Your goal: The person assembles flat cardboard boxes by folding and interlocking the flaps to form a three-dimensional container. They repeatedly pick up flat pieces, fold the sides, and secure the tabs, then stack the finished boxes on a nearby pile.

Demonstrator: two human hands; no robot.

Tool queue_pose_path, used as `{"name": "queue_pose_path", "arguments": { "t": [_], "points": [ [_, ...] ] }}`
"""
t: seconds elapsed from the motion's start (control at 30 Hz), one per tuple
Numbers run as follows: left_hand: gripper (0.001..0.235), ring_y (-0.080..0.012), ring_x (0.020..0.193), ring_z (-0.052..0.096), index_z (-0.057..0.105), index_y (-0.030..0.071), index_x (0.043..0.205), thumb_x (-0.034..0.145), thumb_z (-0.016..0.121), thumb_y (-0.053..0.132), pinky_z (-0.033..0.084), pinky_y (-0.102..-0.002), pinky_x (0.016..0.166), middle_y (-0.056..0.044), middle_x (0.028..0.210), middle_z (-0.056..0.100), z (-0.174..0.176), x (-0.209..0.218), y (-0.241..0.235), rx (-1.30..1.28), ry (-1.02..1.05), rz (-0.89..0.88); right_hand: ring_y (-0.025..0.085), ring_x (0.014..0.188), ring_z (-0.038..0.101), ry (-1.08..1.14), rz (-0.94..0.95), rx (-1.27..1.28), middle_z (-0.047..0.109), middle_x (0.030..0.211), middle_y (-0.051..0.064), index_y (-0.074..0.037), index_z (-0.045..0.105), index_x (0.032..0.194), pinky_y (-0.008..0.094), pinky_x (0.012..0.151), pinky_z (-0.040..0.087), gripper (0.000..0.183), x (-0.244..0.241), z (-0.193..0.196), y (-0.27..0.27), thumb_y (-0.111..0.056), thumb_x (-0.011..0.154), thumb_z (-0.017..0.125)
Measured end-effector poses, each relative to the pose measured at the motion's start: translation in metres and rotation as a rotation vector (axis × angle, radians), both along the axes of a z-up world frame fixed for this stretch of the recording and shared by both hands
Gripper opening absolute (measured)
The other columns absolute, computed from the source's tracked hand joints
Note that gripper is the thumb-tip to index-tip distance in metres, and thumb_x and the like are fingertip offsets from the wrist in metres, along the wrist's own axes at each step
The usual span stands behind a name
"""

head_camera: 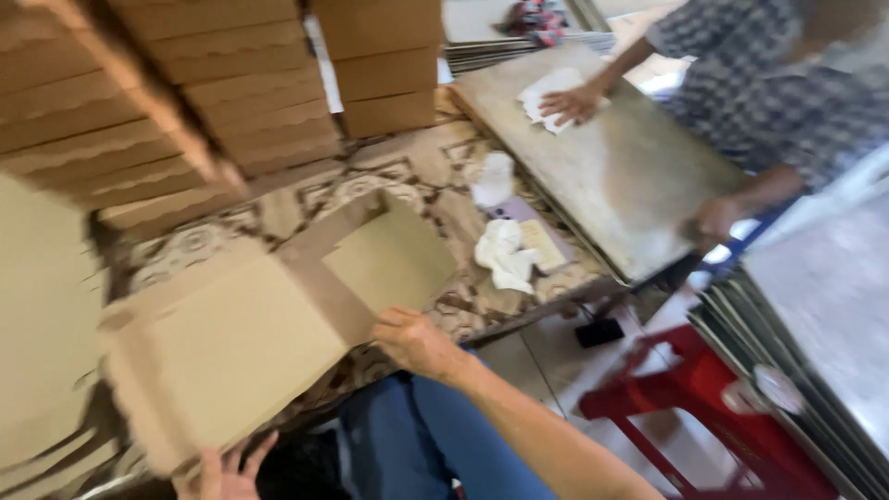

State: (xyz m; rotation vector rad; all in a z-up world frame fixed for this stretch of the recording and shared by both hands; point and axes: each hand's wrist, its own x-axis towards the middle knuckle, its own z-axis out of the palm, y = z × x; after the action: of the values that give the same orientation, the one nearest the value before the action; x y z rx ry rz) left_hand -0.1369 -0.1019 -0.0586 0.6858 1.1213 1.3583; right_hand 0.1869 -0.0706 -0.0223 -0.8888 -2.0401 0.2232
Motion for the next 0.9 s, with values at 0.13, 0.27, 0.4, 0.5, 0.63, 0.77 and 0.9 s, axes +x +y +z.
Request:
{"name": "queue_pose_path", "arguments": {
  "t": [0.13,0.27,0.4,0.5,0.63,0.77,0.9],
  "points": [
    [0.064,-0.0292,0.121,0.059,0.047,0.017,0.142,0.084,0.068,0.001,0.06,-0.044,0.081,-0.011,0.145,0.056,0.069,0.033,-0.001,0.29,0.142,0.457,0.032,0.094,0.063,0.013,0.05,-0.027,0.066,0.108,0.011,-0.007,0.069,0.112,0.043,0.089,0.049,0.018,0.007,-0.019,0.019,-0.007,0.104,0.053],
    [0.072,-0.0173,0.117,0.058,0.045,0.007,0.147,0.081,0.071,-0.003,0.047,-0.032,0.109,-0.008,0.121,0.062,0.109,0.048,-0.004,0.48,0.327,0.365,0.028,0.086,0.066,0.027,-0.047,-0.09,0.067,0.093,0.008,-0.011,0.075,0.106,0.036,0.081,0.05,0.013,0.003,-0.022,0.017,-0.009,0.097,0.065],
    [0.062,-0.0252,0.107,0.07,0.044,0.004,0.147,0.09,0.067,0.008,0.063,-0.029,0.088,-0.019,0.133,0.065,0.151,0.06,-0.011,0.444,0.359,0.259,0.026,0.083,0.061,0.032,-0.026,-0.078,0.061,0.09,0.008,-0.005,0.073,0.105,0.034,0.075,0.05,0.014,-0.014,0.004,0.001,-0.001,0.096,0.064],
    [0.056,-0.0419,0.125,0.058,0.047,0.002,0.148,0.093,0.062,0.001,0.057,-0.053,0.094,-0.029,0.132,0.057,0.16,0.064,-0.004,0.483,0.391,0.245,0.02,0.072,0.064,-0.067,-0.228,-0.026,0.059,0.072,-0.004,-0.019,0.073,0.083,0.026,0.07,0.055,0.01,-0.027,0.0,-0.005,-0.009,0.085,0.075],
    [0.044,-0.0451,0.116,0.064,0.051,-0.006,0.141,0.098,0.057,0.0,0.064,-0.047,0.08,-0.031,0.125,0.062,0.182,0.072,0.0,0.621,0.638,0.266,0.02,0.079,0.068,-0.154,-0.307,-0.022,0.068,0.079,-0.004,-0.023,0.074,0.086,0.029,0.072,0.057,0.01,-0.051,-0.015,-0.013,-0.013,0.084,0.076],
    [0.029,-0.0311,0.099,0.075,0.061,0.001,0.123,0.094,0.061,-0.005,0.064,-0.03,0.061,-0.016,0.106,0.074,0.195,0.089,0.012,0.809,0.737,0.31,0.03,0.082,0.069,-0.124,-0.174,-0.255,0.066,0.08,0.003,-0.017,0.069,0.089,0.042,0.068,0.059,0.009,-0.069,0.023,-0.021,-0.018,0.083,0.076],
    [0.028,-0.0274,0.099,0.075,0.064,0.003,0.12,0.093,0.067,0.0,0.065,-0.03,0.068,-0.014,0.109,0.075,0.163,0.105,0.024,0.892,0.84,0.331,0.03,0.079,0.072,0.255,-0.144,-0.323,0.071,0.092,0.015,-0.007,0.075,0.109,0.04,0.071,0.061,0.02,-0.067,0.1,-0.02,-0.008,0.09,0.069]
  ]
}}
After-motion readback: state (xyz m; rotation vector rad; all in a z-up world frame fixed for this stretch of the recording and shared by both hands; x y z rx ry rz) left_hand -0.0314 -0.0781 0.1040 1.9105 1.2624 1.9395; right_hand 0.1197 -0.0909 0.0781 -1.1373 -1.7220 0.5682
